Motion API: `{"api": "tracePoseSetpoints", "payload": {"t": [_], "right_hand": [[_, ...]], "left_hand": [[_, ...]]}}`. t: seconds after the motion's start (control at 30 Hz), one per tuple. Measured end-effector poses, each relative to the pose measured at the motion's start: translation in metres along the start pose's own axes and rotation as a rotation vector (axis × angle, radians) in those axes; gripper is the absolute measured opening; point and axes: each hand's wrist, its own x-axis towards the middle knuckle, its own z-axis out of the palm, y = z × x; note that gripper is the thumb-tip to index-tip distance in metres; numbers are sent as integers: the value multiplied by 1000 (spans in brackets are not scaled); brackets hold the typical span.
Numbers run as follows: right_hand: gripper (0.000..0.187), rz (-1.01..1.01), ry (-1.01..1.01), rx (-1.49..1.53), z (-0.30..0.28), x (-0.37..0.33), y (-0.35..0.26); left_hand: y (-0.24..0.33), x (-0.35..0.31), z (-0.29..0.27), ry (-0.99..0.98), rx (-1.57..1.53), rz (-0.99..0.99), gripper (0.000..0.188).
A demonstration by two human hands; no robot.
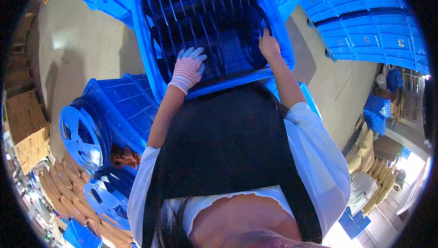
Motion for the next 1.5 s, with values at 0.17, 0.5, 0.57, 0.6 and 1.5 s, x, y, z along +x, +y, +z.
{"api": "tracePoseSetpoints", "payload": {"t": [0.17,0.5,0.57,0.6,1.5], "right_hand": [[58,-4,31,34,-11,-11,-4],[56,33,-45,-42,-24,-17,-9],[51,40,-99,-106,-15,-10,-1],[48,36,-115,-140,-10,-7,4],[30,-151,-52,-264,-6,3,13]], "left_hand": [[3,0,-3,-13,40,4,38],[-1,0,3,-7,67,4,39],[-1,0,3,-14,64,10,39],[0,1,2,-22,65,6,39],[-3,0,4,42,-29,11,36]]}}
